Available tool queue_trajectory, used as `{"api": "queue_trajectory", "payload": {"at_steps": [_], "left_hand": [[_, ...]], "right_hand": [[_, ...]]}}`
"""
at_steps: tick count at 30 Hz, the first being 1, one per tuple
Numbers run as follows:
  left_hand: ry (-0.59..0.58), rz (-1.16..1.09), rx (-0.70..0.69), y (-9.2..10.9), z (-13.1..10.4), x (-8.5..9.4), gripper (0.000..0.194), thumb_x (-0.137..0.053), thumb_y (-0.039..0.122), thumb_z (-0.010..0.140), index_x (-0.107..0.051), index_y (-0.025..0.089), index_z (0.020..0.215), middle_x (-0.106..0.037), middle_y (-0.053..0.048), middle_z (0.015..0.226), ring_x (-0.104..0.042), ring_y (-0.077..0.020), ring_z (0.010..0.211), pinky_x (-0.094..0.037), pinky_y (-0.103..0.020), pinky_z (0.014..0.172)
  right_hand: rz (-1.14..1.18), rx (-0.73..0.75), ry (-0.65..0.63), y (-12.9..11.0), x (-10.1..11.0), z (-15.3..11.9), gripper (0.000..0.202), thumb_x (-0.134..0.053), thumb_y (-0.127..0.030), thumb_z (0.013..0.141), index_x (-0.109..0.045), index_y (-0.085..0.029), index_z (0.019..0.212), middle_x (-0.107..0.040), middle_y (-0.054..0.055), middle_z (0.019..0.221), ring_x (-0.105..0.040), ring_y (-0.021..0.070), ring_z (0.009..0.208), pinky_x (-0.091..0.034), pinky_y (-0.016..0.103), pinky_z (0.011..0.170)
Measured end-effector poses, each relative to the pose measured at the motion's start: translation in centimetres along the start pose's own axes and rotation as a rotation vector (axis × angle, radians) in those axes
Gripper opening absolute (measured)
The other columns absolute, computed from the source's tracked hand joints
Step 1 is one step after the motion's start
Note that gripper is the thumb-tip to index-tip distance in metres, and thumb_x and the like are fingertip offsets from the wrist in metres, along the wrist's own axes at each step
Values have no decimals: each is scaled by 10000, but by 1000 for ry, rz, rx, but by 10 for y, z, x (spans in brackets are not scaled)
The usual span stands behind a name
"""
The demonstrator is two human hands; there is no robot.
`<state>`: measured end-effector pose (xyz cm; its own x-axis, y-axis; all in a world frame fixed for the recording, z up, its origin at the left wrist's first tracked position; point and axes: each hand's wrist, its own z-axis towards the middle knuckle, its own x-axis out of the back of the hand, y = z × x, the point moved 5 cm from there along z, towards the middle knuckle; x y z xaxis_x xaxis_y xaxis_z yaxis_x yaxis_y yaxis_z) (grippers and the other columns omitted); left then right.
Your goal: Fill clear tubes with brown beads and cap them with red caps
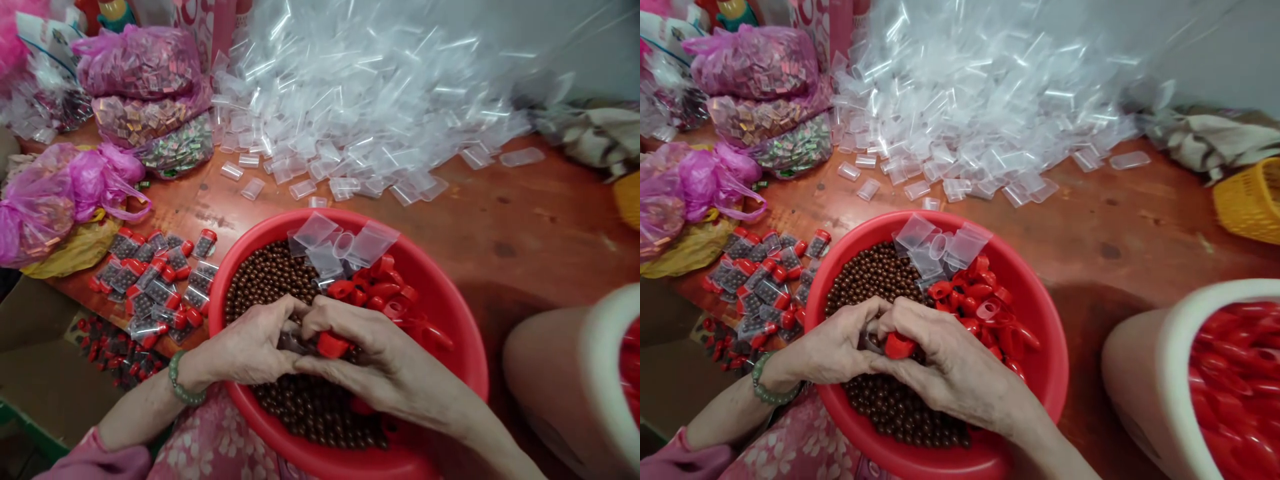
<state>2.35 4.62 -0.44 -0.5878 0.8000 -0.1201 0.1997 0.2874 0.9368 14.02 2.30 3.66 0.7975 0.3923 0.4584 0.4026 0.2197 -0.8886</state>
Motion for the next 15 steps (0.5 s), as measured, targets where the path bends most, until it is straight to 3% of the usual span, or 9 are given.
{"api": "queue_trajectory", "payload": {"at_steps": [4,8,12,15], "left_hand": [[-16,38,28,-4,1,1,358,-754,302,732,-478,177,921,-571,25,827,-527,-114,725,-393,-213,628],[8,115,9,-5,2,6,263,-724,305,760,-512,170,839,-522,45,732,-470,-100,672,-366,-218,611],[41,-94,30,-7,3,9,196,-696,244,764,-542,165,856,-596,3,807,-546,-116,736,-423,-249,705],[14,-299,61,-9,4,10,207,-691,179,741,-530,164,870,-639,-20,809,-595,-120,744,-452,-276,759]], "right_hand": [[-14,8,-64,5,-4,-2,82,-553,-157,876,-508,-213,835,-567,-9,787,-522,112,698,-417,222,628],[-3,-14,-33,10,-1,-3,183,-557,-187,874,-450,-215,728,-500,-39,680,-460,98,600,-384,210,549],[24,-108,35,18,8,-8,209,-581,-255,881,-481,-214,702,-509,-38,648,-487,99,582,-420,203,544],[-31,-180,118,23,17,-13,150,-662,-359,822,-595,-225,825,-623,-6,754,-592,136,687,-489,223,621]]}}
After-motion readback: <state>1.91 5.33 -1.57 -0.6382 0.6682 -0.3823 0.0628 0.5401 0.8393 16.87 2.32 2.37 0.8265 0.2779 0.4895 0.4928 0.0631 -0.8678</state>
